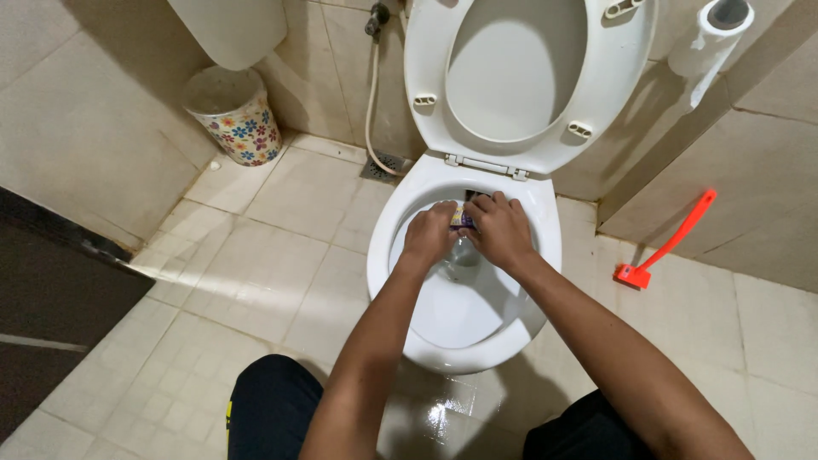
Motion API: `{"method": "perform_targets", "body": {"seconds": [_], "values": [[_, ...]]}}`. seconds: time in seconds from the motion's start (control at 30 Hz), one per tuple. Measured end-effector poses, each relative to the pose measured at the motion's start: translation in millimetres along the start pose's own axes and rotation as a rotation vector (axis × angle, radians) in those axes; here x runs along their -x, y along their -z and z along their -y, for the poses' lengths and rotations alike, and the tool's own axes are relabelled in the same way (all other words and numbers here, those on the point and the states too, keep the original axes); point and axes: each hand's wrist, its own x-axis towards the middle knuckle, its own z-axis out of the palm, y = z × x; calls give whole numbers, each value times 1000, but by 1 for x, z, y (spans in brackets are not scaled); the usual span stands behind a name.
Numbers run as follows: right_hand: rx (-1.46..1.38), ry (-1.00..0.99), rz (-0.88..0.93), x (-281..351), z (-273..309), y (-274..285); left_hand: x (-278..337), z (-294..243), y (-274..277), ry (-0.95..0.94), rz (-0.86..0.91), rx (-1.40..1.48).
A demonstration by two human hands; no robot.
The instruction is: The person pours a cleaning liquid from a bottle into the toilet bowl and then scrubs the inside of the bowl with a red toilet brush. The person places the bottle back on a shelf and continues scrubbing the toilet.
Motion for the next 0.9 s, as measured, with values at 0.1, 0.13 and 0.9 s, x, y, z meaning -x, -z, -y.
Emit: {"method": "perform_targets", "body": {"seconds": [0.1,0.13,0.9], "values": [[-44,29,-16,1,1,-1,3,-4,8,52,109,-63],[-43,28,-17,1,5,2,6,-6,10,50,108,-63],[-49,251,727,14,15,86,87,-83,31,390,423,269]]}}
